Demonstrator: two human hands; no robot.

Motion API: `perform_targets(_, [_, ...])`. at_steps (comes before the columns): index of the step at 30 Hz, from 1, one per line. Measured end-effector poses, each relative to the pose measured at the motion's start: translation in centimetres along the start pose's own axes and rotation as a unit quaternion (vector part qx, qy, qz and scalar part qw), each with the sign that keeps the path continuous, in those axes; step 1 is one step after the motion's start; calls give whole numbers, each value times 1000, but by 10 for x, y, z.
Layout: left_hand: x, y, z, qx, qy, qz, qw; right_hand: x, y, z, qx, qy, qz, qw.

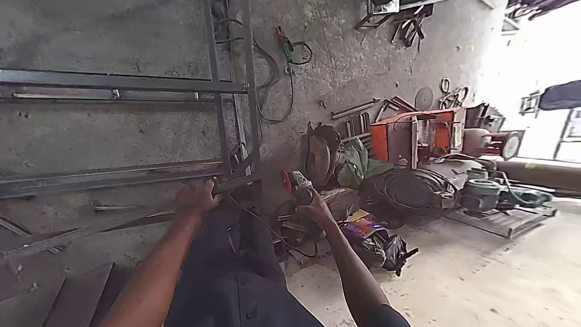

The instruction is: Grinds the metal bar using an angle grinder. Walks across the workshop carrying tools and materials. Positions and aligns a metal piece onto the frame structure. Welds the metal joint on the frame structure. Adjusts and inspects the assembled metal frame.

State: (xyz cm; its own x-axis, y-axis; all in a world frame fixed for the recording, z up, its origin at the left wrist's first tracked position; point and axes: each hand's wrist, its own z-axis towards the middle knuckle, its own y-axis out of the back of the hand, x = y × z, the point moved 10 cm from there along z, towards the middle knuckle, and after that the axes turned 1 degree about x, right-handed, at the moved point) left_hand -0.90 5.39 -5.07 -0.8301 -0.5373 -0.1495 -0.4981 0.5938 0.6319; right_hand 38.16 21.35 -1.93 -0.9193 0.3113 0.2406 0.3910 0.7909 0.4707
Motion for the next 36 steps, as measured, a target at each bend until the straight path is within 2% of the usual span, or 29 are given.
perform_targets(3, [1, 2, 5, 62, 14, -5, 998, -8, 1, -5, -24, 8, 62, 998])
perform_targets(6, [2, 3, 14, 54, -2, 7, 999, -11, 6, -9, -30, 18, 45, 998])
perform_targets(10, [-8, 23, -1, -132, -56, 23, 989, -6, 11, -10, -28, 24, -11, 999])
perform_targets(11, [-12, 26, -5, -156, -57, 29, 986, -6, 11, -9, -28, 26, -10, 999])
perform_targets(12, [-14, 23, -6, -145, -44, 38, 988, -7, 11, -8, -28, 28, -6, 999])
perform_targets(15, [-4, 7, 9, 9, 28, 17, 999, -7, 10, -7, -25, 37, -8, 999])
perform_targets(18, [0, 2, 18, 105, 16, -4, 994, 2, 14, -9, -24, 44, -31, 998])
perform_targets(25, [2, 2, 20, 116, 11, -36, 992, 19, 20, -7, -19, 50, -76, 996])
perform_targets(36, [3, 3, 21, 124, 13, -56, 991, 28, 19, -2, -21, 56, -55, 997])
